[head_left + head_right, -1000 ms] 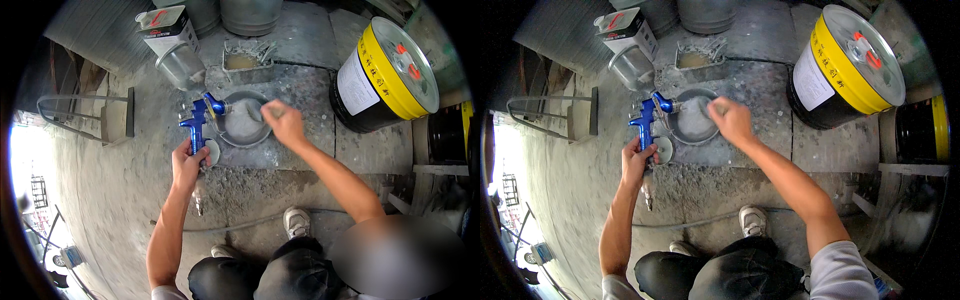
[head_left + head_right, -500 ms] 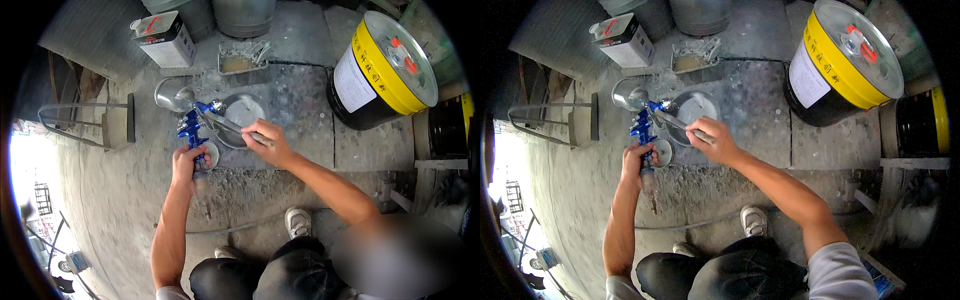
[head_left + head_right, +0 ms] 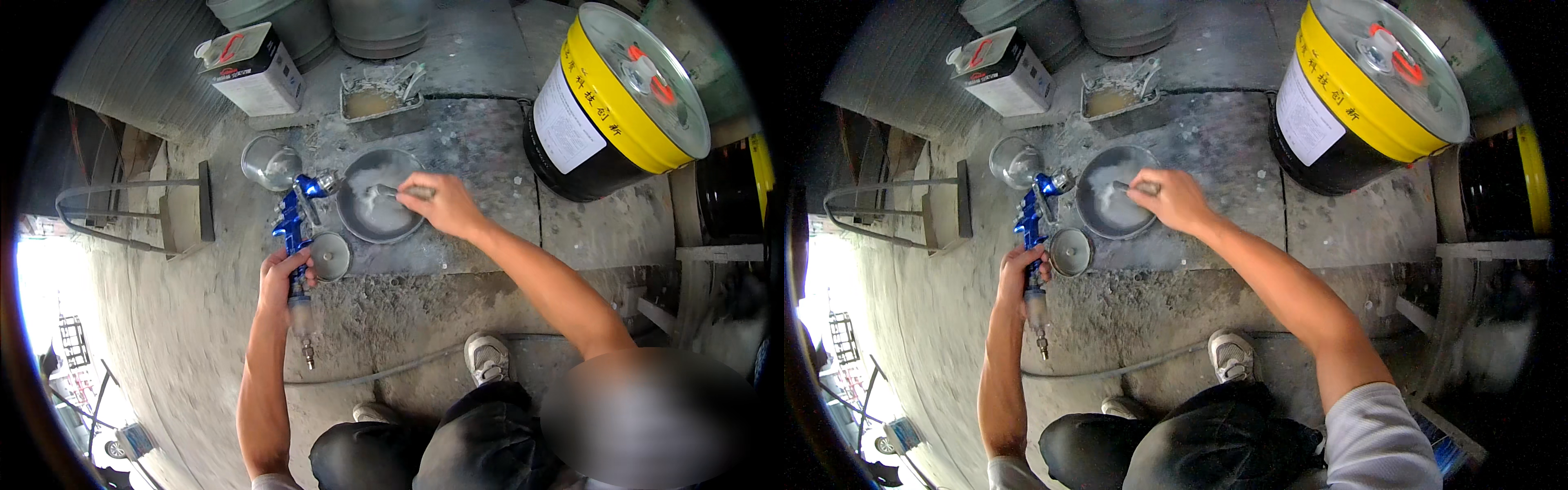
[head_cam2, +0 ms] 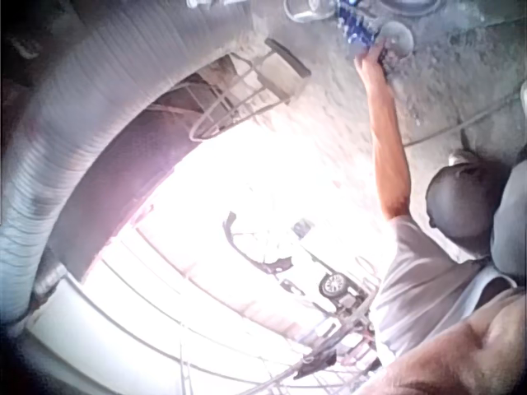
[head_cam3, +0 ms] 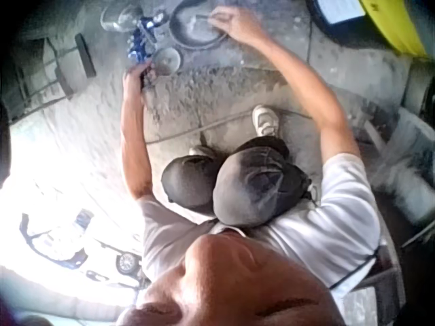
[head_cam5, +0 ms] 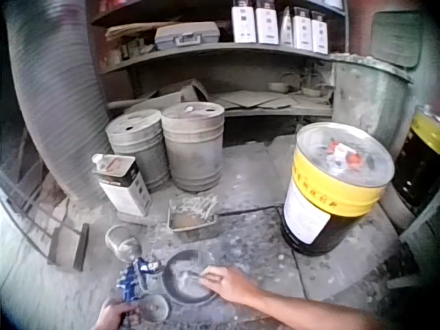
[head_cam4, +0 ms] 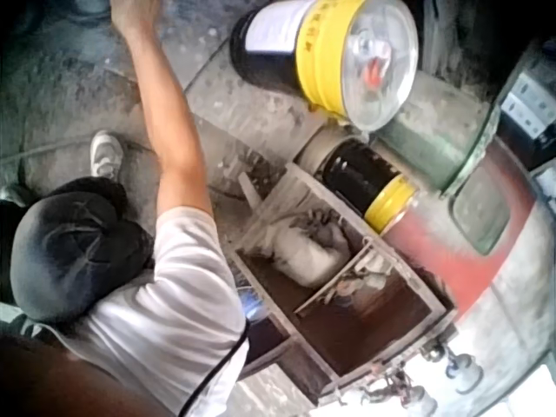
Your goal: The person pours a grey liquid from a large yellow drum into a small container, then transfers it into a spray gun cup. They stir the mixture with a brush and repeatedly pour it back and forth between the cup and a metal bowl to mix it thoroughly.
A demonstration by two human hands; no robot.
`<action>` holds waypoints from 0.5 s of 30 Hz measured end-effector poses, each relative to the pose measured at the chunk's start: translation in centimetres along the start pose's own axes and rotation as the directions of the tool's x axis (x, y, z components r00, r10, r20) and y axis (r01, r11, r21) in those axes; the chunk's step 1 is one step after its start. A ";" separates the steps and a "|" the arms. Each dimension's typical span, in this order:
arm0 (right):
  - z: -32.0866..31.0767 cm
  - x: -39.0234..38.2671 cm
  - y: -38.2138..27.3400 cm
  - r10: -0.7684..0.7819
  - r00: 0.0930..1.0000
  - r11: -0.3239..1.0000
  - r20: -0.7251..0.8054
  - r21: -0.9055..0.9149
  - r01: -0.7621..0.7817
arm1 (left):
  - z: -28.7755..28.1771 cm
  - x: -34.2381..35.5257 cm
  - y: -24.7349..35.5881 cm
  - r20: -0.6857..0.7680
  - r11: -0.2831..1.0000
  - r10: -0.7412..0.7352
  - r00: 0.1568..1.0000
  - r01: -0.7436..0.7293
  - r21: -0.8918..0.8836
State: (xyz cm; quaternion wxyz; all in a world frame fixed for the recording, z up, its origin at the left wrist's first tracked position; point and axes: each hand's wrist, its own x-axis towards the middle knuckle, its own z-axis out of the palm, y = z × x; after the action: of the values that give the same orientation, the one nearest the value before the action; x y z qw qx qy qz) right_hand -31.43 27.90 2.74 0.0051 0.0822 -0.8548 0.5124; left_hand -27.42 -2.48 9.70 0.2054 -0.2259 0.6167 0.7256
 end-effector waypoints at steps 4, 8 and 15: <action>-0.4 2.2 1.4 0.008 0.991 1.000 -0.137 0.028 -0.004 | -2.0 0.2 -0.5 0.039 1.000 -0.009 0.999 0.008 0.014; -1.6 3.8 1.0 0.223 0.970 0.859 0.095 0.452 -0.241 | -3.7 0.1 -0.5 0.070 0.999 -0.043 0.997 0.043 0.004; -0.6 6.5 -1.1 0.499 0.851 0.425 0.163 0.809 -0.405 | -3.9 -0.2 -0.7 0.165 0.992 -0.125 0.978 0.127 0.000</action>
State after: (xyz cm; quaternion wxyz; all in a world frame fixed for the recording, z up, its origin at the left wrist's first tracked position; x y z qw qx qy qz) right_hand -37.69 27.05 4.63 -0.1279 -0.1837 -0.5043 0.8340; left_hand -26.58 -6.23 8.76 0.3001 -0.2047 0.5782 0.7306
